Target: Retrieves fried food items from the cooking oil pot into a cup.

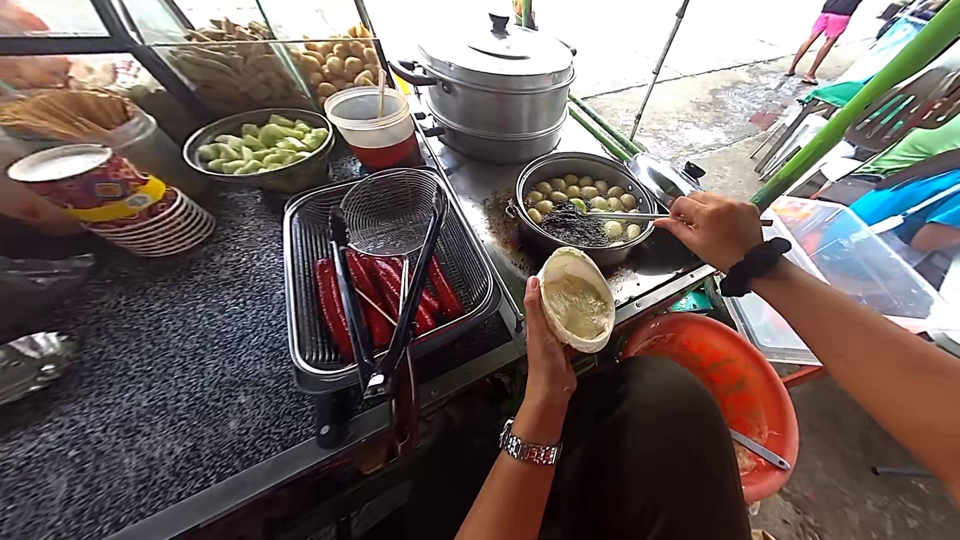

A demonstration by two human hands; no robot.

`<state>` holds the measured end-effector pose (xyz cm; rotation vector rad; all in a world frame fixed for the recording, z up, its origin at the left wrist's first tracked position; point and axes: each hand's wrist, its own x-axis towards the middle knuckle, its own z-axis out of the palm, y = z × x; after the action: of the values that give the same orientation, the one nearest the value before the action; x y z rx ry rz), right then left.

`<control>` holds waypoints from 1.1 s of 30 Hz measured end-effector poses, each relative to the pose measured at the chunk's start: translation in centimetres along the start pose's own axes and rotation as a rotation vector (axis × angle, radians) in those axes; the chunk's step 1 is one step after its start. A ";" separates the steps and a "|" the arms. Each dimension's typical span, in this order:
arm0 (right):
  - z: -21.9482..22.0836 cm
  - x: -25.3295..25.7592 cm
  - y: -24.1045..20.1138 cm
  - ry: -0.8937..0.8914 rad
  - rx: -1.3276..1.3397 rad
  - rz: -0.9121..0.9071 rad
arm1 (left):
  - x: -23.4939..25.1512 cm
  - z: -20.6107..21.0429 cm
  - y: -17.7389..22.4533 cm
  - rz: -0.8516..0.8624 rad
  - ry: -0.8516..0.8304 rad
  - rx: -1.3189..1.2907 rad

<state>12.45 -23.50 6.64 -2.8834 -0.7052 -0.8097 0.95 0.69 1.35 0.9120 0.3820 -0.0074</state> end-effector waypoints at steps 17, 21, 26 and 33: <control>-3.2 5.0 -2.3 -0.335 -0.045 0.141 | -0.1 -0.7 0.8 -0.054 -0.010 -0.070; -2.8 0.0 -2.5 -0.216 -0.140 0.036 | 0.0 -0.2 0.9 -0.053 -0.016 -0.041; -1.2 -3.8 -1.1 -0.034 -0.142 -0.051 | 0.0 0.0 0.8 -0.061 -0.031 -0.030; -3.2 -3.8 0.1 -0.012 0.093 0.075 | 0.4 0.4 1.2 -0.017 -0.085 0.034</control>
<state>8.09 -25.69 7.50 -2.8146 -0.6143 -0.7311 1.65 1.21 2.31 0.9387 0.3115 -0.0681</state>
